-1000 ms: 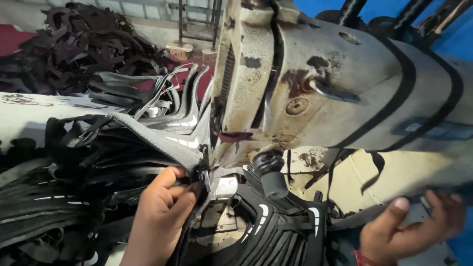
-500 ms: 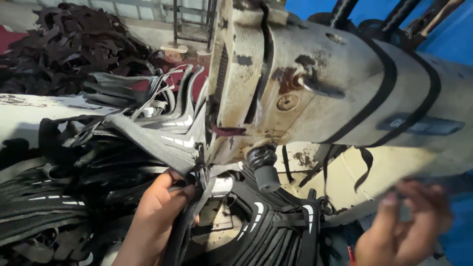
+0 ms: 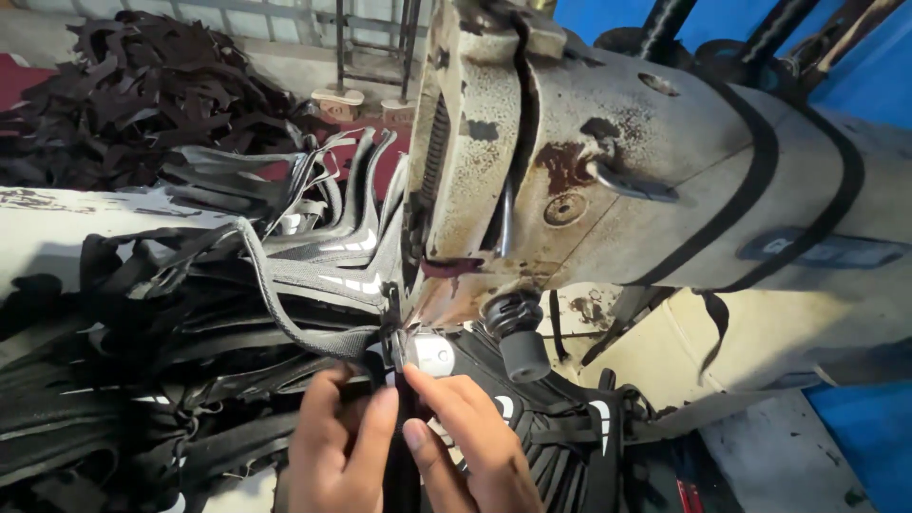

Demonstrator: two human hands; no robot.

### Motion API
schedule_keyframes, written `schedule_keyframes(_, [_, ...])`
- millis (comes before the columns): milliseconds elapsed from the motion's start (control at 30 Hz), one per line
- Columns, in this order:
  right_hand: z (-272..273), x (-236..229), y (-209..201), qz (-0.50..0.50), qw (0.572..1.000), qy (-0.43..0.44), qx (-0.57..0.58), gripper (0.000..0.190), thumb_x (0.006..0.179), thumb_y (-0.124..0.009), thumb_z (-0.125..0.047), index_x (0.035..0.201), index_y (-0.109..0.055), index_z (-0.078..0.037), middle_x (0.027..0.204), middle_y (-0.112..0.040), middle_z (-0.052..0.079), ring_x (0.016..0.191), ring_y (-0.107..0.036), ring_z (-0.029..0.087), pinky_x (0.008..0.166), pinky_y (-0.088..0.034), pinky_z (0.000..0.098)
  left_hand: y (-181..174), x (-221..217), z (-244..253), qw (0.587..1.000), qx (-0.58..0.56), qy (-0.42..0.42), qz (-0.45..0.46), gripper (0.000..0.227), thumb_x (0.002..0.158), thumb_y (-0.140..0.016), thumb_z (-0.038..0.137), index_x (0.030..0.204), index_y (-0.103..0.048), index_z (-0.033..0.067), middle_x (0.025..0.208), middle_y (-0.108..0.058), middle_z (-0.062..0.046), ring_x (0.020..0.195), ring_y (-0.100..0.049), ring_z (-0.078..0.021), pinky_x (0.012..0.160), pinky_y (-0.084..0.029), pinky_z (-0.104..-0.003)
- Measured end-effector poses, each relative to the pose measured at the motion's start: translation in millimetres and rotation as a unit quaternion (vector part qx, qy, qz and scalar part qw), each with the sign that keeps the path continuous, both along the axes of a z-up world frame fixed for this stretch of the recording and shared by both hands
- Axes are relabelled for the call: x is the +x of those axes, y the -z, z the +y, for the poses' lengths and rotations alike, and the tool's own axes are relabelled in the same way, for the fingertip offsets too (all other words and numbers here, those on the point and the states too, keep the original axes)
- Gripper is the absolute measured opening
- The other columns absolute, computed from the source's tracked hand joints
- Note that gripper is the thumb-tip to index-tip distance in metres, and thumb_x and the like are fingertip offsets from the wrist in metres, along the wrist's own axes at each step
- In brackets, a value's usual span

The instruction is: The person stitches together pieces of shoe uppers using an industrial sewing machine.

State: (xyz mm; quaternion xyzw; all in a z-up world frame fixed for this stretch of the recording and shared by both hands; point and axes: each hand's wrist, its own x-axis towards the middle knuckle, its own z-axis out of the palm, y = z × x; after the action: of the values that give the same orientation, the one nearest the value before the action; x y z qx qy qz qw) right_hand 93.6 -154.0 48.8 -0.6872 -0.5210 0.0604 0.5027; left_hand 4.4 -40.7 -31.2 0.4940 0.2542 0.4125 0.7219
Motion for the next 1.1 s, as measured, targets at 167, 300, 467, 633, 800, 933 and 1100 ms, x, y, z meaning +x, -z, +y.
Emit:
schedule_keyframes(167, [5,-3,2,0.009,1.000,-0.001,-0.020,0.042,0.097,-0.064,-0.003,0.139,-0.059,0.004,0.115,-0.069,0.017,0.103,-0.072,0.024,0.092,-0.054,0.0312,67,-34,-20,0.966,0.114,0.010,0.231,0.057,0.095,-0.073,0.017,0.150,-0.061,0.0060,0.087,-0.082,-0.011,0.081,-0.071,-0.0091,0.079,-0.056,-0.022])
schedule_keyframes(300, [9,2,10,-0.003,1.000,-0.017,-0.004,0.043,0.096,-0.065,0.001,0.139,-0.058,0.005,0.119,-0.069,0.017,0.111,-0.072,0.025,0.097,-0.053,0.0315,168,-37,-12,0.993,0.054,0.096,0.053,0.065,0.091,-0.074,0.013,0.150,-0.051,-0.0017,0.090,-0.077,-0.011,0.069,-0.067,-0.0080,0.068,-0.051,-0.023])
schedule_keyframes(467, [14,8,19,-0.004,1.000,-0.012,0.001,0.046,0.093,-0.068,0.002,0.138,-0.059,0.006,0.120,-0.071,0.017,0.111,-0.073,0.025,0.096,-0.054,0.0312,222,-37,-10,0.983,-0.011,0.151,0.100,0.069,0.079,-0.082,0.008,0.143,-0.057,-0.0018,0.091,-0.079,-0.016,0.071,-0.067,-0.0104,0.074,-0.056,-0.028])
schedule_keyframes(633, [10,9,15,0.001,0.999,-0.032,-0.004,0.045,0.095,-0.067,0.002,0.139,-0.058,0.006,0.119,-0.071,0.016,0.109,-0.073,0.023,0.094,-0.055,0.0303,73,-28,-12,0.926,0.368,-0.058,0.063,0.016,0.088,-0.071,0.010,0.102,-0.066,0.0170,0.110,-0.073,-0.015,0.084,-0.069,-0.0084,0.078,-0.052,-0.022])
schedule_keyframes(800, [5,-2,3,0.015,1.000,-0.012,-0.006,0.043,0.096,-0.065,0.003,0.138,-0.060,0.004,0.119,-0.071,0.016,0.104,-0.074,0.022,0.091,-0.056,0.0296,-2,-19,-7,0.996,-0.012,0.041,0.083,0.053,0.093,-0.069,0.006,0.146,-0.060,0.0051,0.072,-0.074,-0.012,0.051,-0.062,-0.0092,0.050,-0.046,-0.022])
schedule_keyframes(933, [3,-12,-1,0.028,1.000,0.001,-0.007,0.043,0.096,-0.061,0.005,0.139,-0.060,0.003,0.118,-0.071,0.015,0.103,-0.074,0.021,0.092,-0.057,0.0297,-54,-10,5,0.993,-0.100,0.056,0.033,0.049,0.087,-0.061,0.006,0.136,-0.064,0.0057,0.073,-0.075,-0.007,0.046,-0.054,-0.0079,0.042,-0.041,-0.024])
schedule_keyframes(1100, [-6,-12,26,-0.048,0.998,-0.011,0.037,0.050,0.092,-0.066,0.006,0.141,-0.056,0.005,0.119,-0.069,0.018,0.109,-0.070,0.023,0.095,-0.055,0.0320,-33,-3,10,0.997,-0.041,0.065,0.023,0.041,0.095,-0.060,0.006,0.136,-0.063,0.0023,0.069,-0.066,-0.005,0.053,-0.051,-0.0059,0.045,-0.038,-0.022])
